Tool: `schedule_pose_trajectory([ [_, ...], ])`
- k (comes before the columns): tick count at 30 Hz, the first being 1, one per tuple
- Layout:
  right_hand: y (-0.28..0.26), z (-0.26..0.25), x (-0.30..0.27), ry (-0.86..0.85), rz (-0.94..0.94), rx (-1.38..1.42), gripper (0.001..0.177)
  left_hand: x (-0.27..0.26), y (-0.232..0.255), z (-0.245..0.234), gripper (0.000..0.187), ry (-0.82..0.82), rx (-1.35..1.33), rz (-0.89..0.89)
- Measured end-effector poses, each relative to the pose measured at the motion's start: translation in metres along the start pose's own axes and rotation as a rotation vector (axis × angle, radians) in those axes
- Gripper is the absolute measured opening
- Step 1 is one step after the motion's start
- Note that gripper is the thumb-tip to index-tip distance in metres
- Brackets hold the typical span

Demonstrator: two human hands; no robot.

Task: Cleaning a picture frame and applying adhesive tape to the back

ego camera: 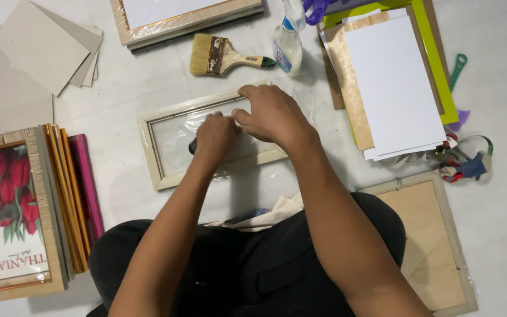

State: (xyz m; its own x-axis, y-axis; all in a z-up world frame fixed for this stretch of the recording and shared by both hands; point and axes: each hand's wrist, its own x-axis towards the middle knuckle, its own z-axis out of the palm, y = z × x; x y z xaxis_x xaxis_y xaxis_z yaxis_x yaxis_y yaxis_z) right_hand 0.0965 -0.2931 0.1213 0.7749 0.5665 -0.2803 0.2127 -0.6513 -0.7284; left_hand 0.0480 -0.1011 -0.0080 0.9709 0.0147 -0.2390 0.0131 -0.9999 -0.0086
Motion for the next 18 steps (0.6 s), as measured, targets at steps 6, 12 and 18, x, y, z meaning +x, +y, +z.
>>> schedule_pose_trajectory([
  [6, -0.001, 0.005, 0.003, -0.035, 0.015, -0.022, 0.056, -0.039, 0.021, -0.009, 0.016, -0.155, 0.030, 0.122],
  [12, -0.001, 0.008, 0.006, -0.039, 0.022, 0.008, 0.056, -0.012, 0.015, 0.002, 0.022, -0.125, -0.022, 0.112],
  [18, -0.002, 0.005, 0.005, -0.019, 0.028, 0.032, 0.052, 0.040, 0.014, -0.006, 0.024, -0.112, -0.243, -0.015],
])
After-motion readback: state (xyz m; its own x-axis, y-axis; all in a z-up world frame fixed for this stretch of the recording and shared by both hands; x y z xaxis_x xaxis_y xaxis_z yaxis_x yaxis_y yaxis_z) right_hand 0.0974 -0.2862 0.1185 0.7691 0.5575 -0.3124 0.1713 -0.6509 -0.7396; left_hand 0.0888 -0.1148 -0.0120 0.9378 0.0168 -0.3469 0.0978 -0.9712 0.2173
